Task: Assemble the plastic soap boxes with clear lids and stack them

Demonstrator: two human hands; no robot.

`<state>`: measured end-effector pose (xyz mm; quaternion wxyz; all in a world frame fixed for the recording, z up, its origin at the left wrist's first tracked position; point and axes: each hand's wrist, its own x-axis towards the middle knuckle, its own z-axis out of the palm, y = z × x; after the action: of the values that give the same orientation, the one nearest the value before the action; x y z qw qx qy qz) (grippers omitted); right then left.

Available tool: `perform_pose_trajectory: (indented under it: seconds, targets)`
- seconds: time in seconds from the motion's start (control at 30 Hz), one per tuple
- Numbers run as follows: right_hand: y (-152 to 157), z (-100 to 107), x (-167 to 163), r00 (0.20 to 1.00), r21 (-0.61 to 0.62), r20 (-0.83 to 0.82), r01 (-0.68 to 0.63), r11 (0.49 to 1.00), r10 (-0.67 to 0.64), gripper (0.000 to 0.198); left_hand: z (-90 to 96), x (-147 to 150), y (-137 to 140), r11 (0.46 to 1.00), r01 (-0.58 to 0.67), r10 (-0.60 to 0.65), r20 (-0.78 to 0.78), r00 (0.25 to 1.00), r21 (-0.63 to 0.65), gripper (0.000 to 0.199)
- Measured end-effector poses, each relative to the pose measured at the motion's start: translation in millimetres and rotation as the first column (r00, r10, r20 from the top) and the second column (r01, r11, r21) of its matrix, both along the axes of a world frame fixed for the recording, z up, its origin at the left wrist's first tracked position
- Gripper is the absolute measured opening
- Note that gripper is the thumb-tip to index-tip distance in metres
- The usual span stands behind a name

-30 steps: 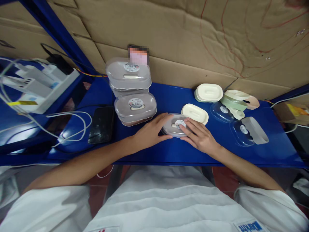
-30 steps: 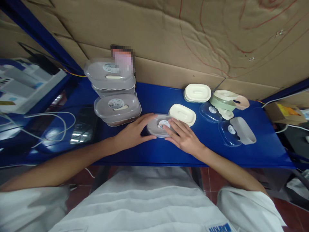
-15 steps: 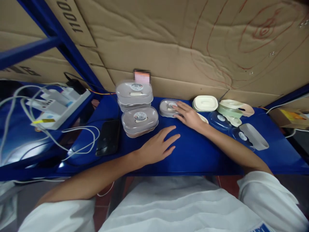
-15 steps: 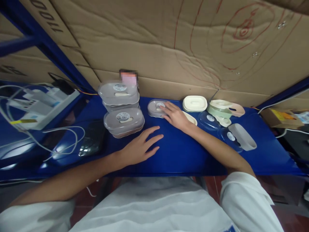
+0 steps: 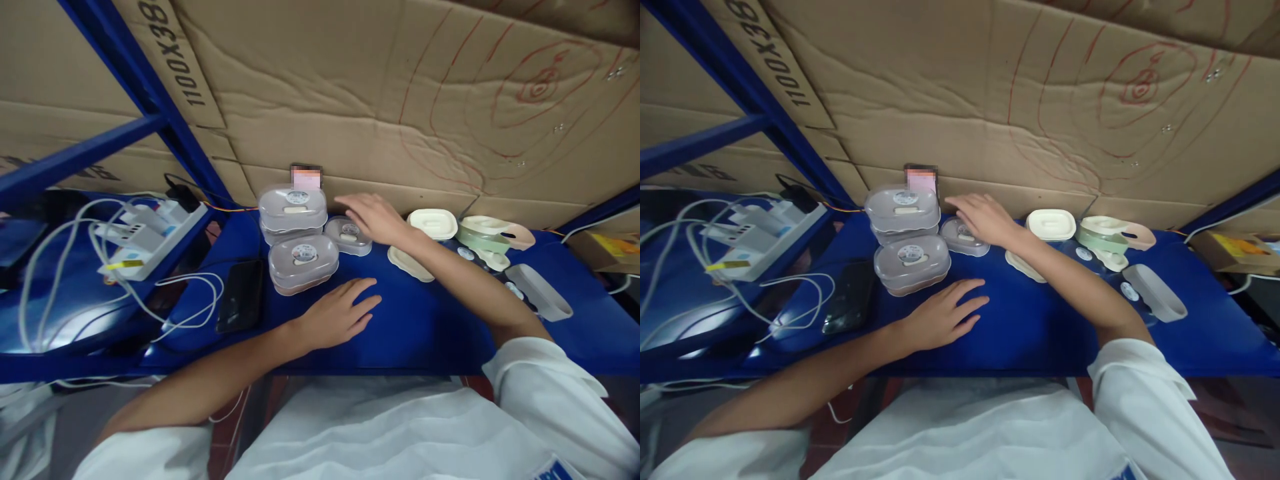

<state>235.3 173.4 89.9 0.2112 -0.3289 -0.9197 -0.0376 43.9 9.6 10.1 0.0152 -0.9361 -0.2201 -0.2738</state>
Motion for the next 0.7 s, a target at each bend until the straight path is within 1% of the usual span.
perform_pose_trajectory:
  seconds: [0.07, 0.1, 0.17, 0.23, 0.27, 0.33, 0.4, 0.43, 0.5, 0.6, 0.7]
  targets:
    - [-17.8, -13.6, 0.0, 0.999, -0.006, 0.033, 0.003, 1.0, -0.003, 0.046, 0.8, -0.3, -0.3, 1.0, 0.01, -0.01, -0.049, 0.999, -0.002, 0.029]
    - [-28.5, -21.5, 5.3, 0.999, -0.005, 0.041, 0.009, 1.0, -0.009, 0.046, 1.3, -0.4, -0.7, 1.0, 0.016, -0.016, -0.077, 0.997, -0.007, 0.028]
    - [-50.7, -36.5, 27.3, 0.998, 0.003, 0.034, 0.047, 0.999, -0.047, 0.046, 2.3, -0.4, -1.7, 0.999, 0.033, -0.035, -0.132, 0.991, -0.021, 0.027]
    - [-70.9, -46.4, 60.4, 0.992, -0.001, 0.025, 0.126, 0.992, -0.126, 0.046, 2.6, -0.3, -2.0, 0.998, 0.048, -0.052, -0.172, 0.984, -0.027, 0.027]
    - [-79.2, -48.3, 78.0, 0.985, -0.01, 0.026, 0.173, 0.985, -0.173, 0.046, 2.4, -0.2, -1.8, 0.998, 0.053, -0.057, -0.182, 0.982, -0.027, 0.027]
    - [-90.4, -45.0, 106.7, 0.969, -0.042, 0.019, 0.246, 0.968, -0.245, 0.046, 1.1, 0.3, -0.7, 0.998, 0.055, -0.06, -0.18, 0.982, -0.031, 0.027]
    - [-92.9, -34.0, 116.8, 0.964, -0.069, -0.026, 0.262, 0.963, -0.264, 0.046, -1.3, 1.4, 1.0, 0.997, 0.057, -0.065, -0.174, 0.983, -0.047, 0.026]
    - [-90.3, -27.1, 113.0, 0.967, -0.082, -0.066, 0.242, 0.967, -0.248, 0.046, -2.8, 2.2, 2.0, 0.996, 0.061, -0.07, -0.175, 0.982, -0.057, 0.025]
    - [-76.9, -14.0, 89.3, 0.975, -0.116, -0.15, 0.145, 0.983, -0.161, 0.05, -5.3, 3.5, 3.8, 0.995, 0.071, -0.083, -0.185, 0.979, -0.072, 0.024]
    - [-40.4, -2.5, 30.6, 0.971, -0.176, -0.239, -0.041, 0.984, -0.002, 0.069, -6.2, 3.5, 5.7, 0.994, 0.086, -0.099, -0.201, 0.975, -0.072, 0.023]
    - [0.4, -2.4, -26.4, 0.957, -0.226, -0.283, -0.134, 0.965, 0.067, 0.093, -4.2, 1.1, 6.8, 0.991, 0.126, -0.135, -0.245, 0.96, -0.051, 0.022]
